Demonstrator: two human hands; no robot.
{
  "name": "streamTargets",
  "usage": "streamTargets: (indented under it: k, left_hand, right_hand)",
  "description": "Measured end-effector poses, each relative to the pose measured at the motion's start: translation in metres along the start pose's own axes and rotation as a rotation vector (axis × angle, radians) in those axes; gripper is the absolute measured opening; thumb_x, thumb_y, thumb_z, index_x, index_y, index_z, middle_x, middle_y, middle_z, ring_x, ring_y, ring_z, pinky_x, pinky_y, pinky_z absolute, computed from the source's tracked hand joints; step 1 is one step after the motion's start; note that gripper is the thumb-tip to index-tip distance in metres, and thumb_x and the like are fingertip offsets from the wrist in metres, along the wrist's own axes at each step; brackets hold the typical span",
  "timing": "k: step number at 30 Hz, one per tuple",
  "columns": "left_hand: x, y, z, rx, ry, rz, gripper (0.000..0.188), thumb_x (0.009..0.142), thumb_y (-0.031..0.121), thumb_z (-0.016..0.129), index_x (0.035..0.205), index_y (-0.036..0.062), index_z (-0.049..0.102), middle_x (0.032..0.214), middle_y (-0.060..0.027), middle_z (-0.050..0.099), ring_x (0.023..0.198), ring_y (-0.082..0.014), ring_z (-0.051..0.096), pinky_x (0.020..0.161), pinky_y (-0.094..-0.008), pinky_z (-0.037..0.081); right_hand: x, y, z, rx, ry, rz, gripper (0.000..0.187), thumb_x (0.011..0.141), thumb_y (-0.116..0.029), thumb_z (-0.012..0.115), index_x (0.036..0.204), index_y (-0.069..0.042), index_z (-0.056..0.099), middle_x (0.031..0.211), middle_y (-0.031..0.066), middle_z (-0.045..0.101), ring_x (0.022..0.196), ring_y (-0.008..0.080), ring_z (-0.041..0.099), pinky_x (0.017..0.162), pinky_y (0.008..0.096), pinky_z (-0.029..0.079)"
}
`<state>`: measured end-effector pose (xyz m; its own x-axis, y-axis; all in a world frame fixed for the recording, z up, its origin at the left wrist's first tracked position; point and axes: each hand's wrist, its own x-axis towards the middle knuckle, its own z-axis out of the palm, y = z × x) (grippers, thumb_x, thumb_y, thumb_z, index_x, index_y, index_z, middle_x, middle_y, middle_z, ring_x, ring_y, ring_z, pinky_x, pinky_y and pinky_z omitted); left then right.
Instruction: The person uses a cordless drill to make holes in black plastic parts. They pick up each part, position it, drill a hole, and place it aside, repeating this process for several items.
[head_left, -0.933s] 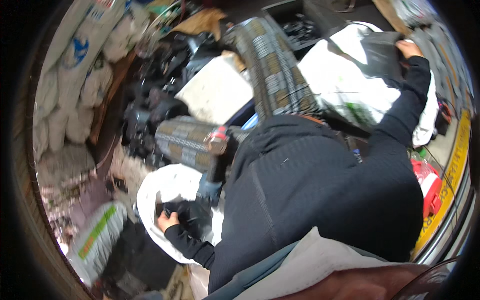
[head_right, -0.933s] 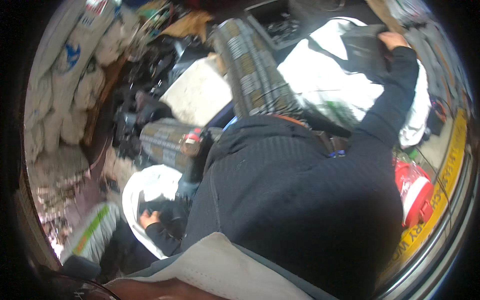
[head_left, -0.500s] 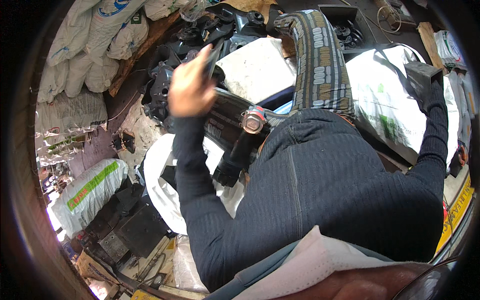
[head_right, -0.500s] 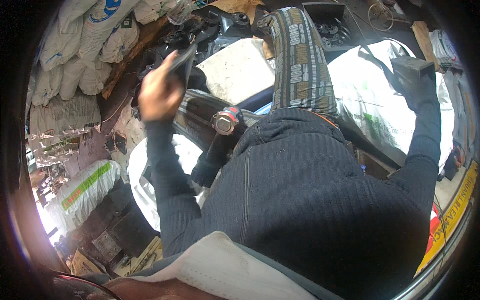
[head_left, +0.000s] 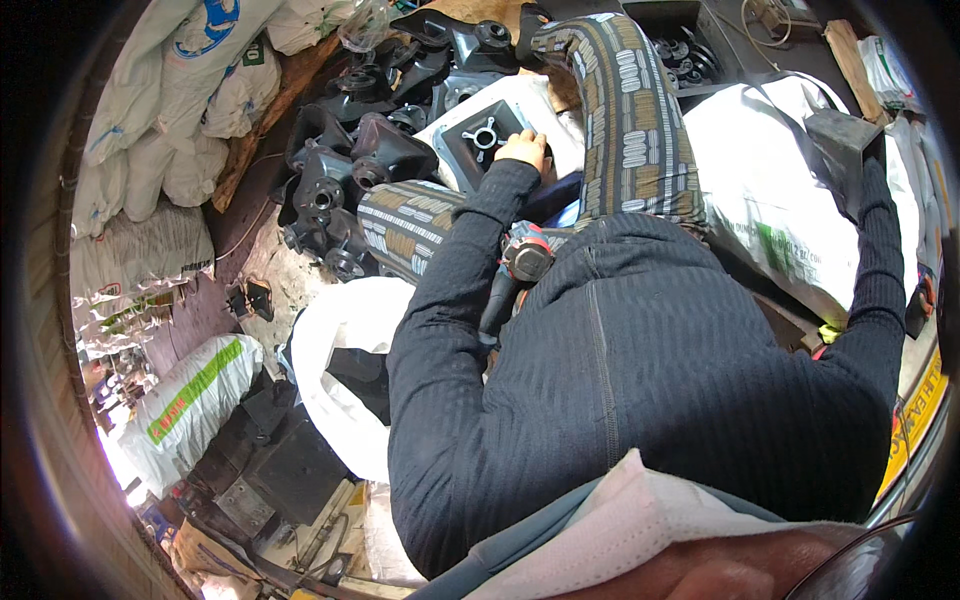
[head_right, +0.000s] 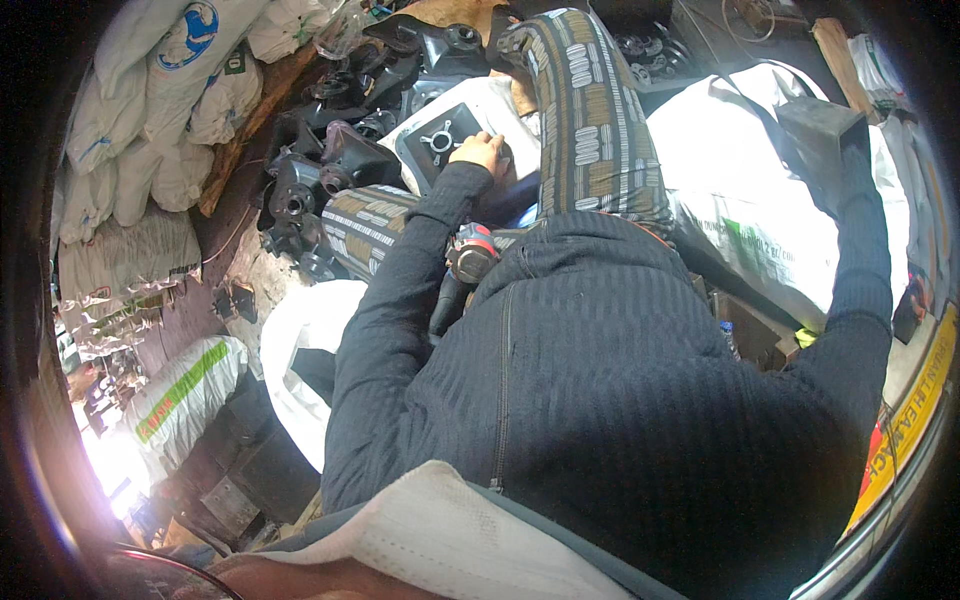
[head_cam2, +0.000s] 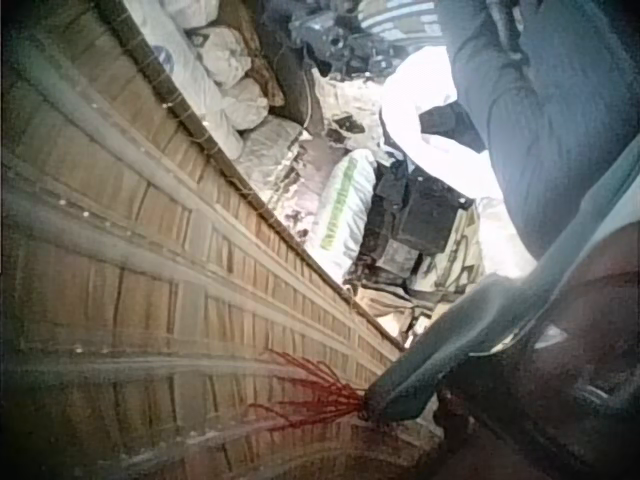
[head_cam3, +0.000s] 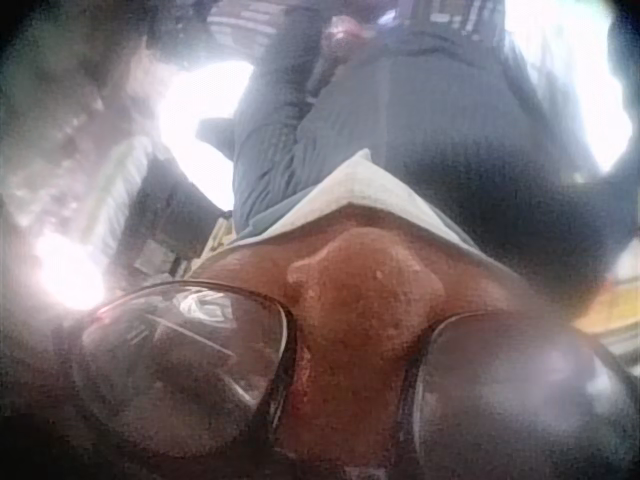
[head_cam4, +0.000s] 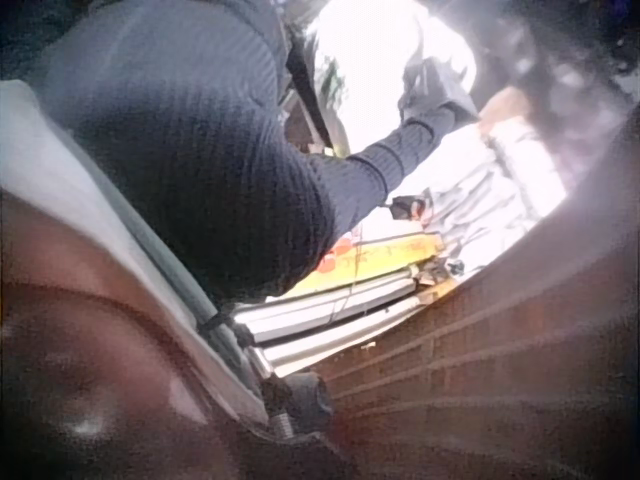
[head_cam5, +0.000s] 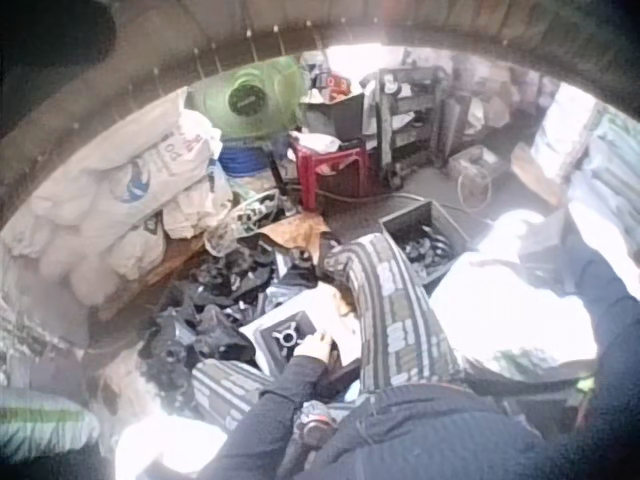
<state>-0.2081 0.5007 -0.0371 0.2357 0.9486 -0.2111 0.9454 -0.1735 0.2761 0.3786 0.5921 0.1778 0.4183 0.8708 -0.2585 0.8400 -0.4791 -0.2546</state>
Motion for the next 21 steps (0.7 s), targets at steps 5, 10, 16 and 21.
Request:
streamTargets:
  k: [5,10,16,21]
  left_hand:
    - [-0.009,-0.005,-0.018,-0.141,0.073,0.061,0.042,0.08,0.034,0.058,0.115,0.011,0.056,0.098,-0.0158,0.06,0.091,-0.0315,0.061,0.075,-0.0409,0.051]
    - [-0.017,-0.037,-0.025,-0.175,0.312,0.067,0.04,0.082,0.034,0.057,0.114,0.0108,0.057,0.092,-0.0149,0.062,0.082,-0.0324,0.062,0.072,-0.0412,0.05]
    - [-0.01,-0.051,-0.006,-0.195,0.357,0.147,0.033,0.081,0.028,0.061,0.109,0.0116,0.061,0.084,-0.012,0.063,0.074,-0.0285,0.062,0.067,-0.0378,0.05]
    - [-0.009,-0.048,-0.004,-0.285,0.296,0.109,0.032,0.081,0.028,0.061,0.109,0.0133,0.062,0.085,-0.0107,0.065,0.074,-0.0255,0.063,0.069,-0.0348,0.05]
  right_hand:
    - [-0.005,0.001,0.002,0.016,0.039,0.026,0.03,0.081,-0.043,0.052,0.079,-0.013,0.058,0.064,0.0033,0.053,0.05,0.016,0.046,0.045,0.0298,0.036]
    - [-0.006,-0.038,0.009,0.049,0.109,0.054,0.03,0.081,-0.042,0.052,0.077,-0.013,0.056,0.061,0.0017,0.051,0.046,0.0135,0.043,0.041,0.0286,0.034]
    - [0.0,-0.043,-0.007,0.389,0.067,0.211,0.029,0.081,-0.042,0.052,0.074,-0.014,0.054,0.057,-0.0003,0.048,0.04,0.0106,0.04,0.036,0.0271,0.031]
    - [-0.013,-0.03,-0.026,0.77,-0.27,0.236,0.018,0.073,-0.034,0.055,0.072,-0.017,0.049,0.057,-0.0054,0.045,0.04,0.004,0.036,0.036,0.0198,0.03]
